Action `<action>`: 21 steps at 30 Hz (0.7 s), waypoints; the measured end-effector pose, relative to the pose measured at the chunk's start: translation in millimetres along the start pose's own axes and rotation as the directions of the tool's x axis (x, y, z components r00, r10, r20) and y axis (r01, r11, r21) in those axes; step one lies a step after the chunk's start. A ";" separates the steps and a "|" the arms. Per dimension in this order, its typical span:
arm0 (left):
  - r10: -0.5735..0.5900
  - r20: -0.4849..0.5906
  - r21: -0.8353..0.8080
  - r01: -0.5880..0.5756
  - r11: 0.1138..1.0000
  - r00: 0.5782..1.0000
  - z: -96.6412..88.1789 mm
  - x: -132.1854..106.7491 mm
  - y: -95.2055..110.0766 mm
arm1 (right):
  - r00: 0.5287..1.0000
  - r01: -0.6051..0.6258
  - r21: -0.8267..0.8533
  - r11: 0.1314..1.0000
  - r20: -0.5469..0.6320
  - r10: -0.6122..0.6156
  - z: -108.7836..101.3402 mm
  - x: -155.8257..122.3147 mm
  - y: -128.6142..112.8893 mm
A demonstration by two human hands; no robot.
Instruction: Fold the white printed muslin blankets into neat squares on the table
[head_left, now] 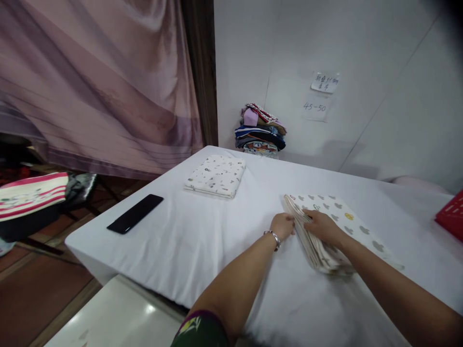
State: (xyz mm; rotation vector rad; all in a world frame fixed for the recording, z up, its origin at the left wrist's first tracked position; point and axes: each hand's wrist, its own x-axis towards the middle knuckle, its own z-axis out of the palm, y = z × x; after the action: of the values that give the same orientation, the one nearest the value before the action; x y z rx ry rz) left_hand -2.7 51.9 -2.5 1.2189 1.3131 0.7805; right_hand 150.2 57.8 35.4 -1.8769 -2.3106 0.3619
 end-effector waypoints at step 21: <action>0.049 0.000 0.110 -0.049 0.993 0.999 -1.6 -7.2 7.0 | 0.999 -0.011 0.082 0.997 0.032 0.009 -8.7 -3.0 -4.8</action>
State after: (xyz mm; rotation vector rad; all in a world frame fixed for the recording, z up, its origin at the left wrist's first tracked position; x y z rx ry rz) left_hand -4.0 47.2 6.4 1.3423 1.3472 0.7534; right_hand 148.6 54.7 45.1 -1.8581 -2.2704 0.4833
